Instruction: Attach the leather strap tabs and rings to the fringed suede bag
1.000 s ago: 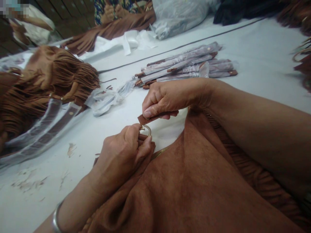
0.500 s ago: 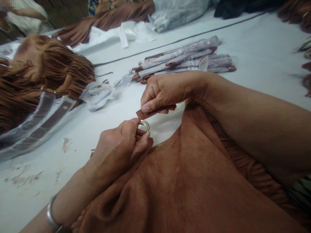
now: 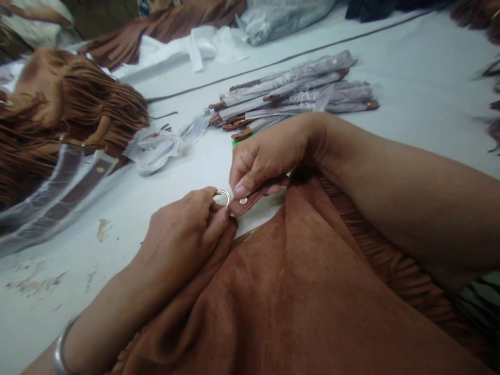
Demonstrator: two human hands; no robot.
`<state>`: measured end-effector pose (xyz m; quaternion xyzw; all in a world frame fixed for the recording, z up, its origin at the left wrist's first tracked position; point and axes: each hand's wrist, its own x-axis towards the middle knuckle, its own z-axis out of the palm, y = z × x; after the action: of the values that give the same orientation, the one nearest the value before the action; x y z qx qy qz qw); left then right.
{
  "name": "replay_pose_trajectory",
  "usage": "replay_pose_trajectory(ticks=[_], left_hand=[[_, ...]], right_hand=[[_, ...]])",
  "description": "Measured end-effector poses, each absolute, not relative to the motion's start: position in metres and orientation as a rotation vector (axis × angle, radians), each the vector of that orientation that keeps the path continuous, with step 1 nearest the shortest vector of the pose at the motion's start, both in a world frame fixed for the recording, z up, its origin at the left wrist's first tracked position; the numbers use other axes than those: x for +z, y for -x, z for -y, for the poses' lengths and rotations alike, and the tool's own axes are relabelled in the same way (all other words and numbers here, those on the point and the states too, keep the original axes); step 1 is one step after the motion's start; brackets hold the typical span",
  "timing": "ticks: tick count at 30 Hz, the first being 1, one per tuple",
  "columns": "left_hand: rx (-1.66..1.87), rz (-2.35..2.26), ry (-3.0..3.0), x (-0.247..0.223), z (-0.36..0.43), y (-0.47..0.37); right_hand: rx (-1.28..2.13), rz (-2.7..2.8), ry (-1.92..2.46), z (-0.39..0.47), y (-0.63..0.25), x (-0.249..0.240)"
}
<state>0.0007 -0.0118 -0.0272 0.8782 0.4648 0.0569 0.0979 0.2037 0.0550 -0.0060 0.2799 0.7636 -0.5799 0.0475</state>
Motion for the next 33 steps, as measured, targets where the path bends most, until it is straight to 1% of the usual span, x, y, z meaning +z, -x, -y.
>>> replay_pose_trajectory(ticks=[3, 7, 9, 13, 16, 21, 25, 29, 33], left_hand=[[0.245, -1.386, -2.564, -0.030, 0.010, 0.002], [0.448, -1.369, -2.567, -0.032, 0.010, 0.002], [0.544, -1.378, -2.557, -0.031, 0.010, 0.001], [0.580, -1.444, -2.470, -0.024, 0.008, 0.001], [0.616, -1.455, -2.387, -0.017, 0.009, 0.002], [0.713, -1.587, -2.326, -0.003, 0.021, 0.001], [0.820, -1.491, -2.102, 0.007, 0.035, -0.001], [0.933, -1.437, -1.707, 0.002, 0.045, -0.003], [1.075, -1.355, -1.567, -0.017, 0.047, 0.000]], right_hand=[[-1.775, -2.357, -0.896, -0.053, -0.206, -0.001], [-2.011, -2.523, -1.245, -0.052, -0.221, 0.010], [-2.044, -2.569, -1.347, -0.051, -0.221, 0.011], [-1.987, -2.516, -1.311, -0.045, -0.201, 0.005], [-2.007, -2.529, -1.389, -0.038, -0.185, 0.004], [-2.167, -2.474, -1.341, -0.028, -0.176, 0.012], [-2.307, -2.389, -1.265, -0.022, -0.174, 0.017], [-2.366, -2.359, -1.225, -0.018, -0.170, 0.018], [-2.360, -2.331, -1.279, -0.017, -0.167, 0.016]])
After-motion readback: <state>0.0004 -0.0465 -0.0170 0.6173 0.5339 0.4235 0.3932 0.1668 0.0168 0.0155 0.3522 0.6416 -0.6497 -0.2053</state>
